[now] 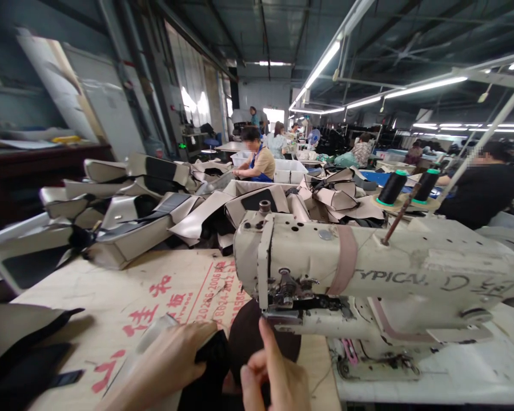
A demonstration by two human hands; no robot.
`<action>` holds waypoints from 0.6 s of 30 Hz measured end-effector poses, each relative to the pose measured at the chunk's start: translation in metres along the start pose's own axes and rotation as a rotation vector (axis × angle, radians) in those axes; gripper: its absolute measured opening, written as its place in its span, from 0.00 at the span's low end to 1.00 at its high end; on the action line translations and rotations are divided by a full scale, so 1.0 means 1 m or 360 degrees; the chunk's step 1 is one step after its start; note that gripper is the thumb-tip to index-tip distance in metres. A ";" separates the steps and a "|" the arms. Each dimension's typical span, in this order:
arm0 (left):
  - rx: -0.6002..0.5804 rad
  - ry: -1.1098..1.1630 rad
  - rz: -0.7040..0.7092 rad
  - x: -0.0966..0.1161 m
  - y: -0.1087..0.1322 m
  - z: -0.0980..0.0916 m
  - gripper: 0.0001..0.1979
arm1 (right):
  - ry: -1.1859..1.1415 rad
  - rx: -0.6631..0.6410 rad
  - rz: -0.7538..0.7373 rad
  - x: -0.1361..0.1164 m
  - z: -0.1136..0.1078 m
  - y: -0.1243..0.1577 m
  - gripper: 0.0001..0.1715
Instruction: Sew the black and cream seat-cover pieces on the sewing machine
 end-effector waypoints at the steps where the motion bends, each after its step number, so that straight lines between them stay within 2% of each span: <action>1: 0.0021 -0.0021 0.0004 0.003 0.000 -0.002 0.12 | -0.0125 -0.0037 0.0071 -0.005 0.014 -0.008 0.30; 3: 0.0055 -0.0054 0.0030 0.005 0.001 -0.004 0.12 | -0.0327 0.0004 0.0210 -0.012 0.032 -0.023 0.32; 6: 0.0069 -0.0087 0.0079 0.006 0.001 -0.001 0.11 | -0.0461 0.0227 0.0326 -0.010 0.034 -0.036 0.22; 7: 0.0067 -0.0098 0.0087 0.006 0.000 0.001 0.11 | -0.0372 0.0255 0.0264 -0.011 0.032 -0.039 0.17; 9: 0.0069 -0.0111 0.0099 0.007 -0.008 0.008 0.11 | 0.0060 0.0155 -0.0047 -0.021 0.027 -0.045 0.13; 12: 0.0045 -0.0075 0.0154 0.010 -0.019 0.019 0.12 | 0.0844 -0.0209 -0.0543 -0.028 0.018 -0.046 0.15; 14: 0.0013 -0.0055 0.0176 0.009 -0.017 0.023 0.13 | 0.1059 -0.0297 -0.0736 -0.032 -0.001 -0.040 0.18; 15: -0.0003 -0.0050 0.0165 0.006 -0.010 0.023 0.13 | 0.1039 -0.0260 -0.0802 -0.037 -0.013 -0.034 0.20; 17: -0.0032 -0.0045 0.0063 -0.004 0.012 0.021 0.14 | 0.0800 0.0004 -0.0857 -0.048 -0.034 -0.018 0.19; 18: -0.0059 -0.0035 -0.0018 -0.010 0.027 0.020 0.15 | 0.0675 0.0114 -0.0847 -0.050 -0.036 -0.007 0.17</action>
Point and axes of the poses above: each hand's wrist, its own y-axis away from the middle knuckle, its own z-axis out of the palm, x = y × z, the point moved 9 cm from there along -y, towards the middle knuckle, and after that the axes turned 11 degrees about z, right-handed, at the moved point
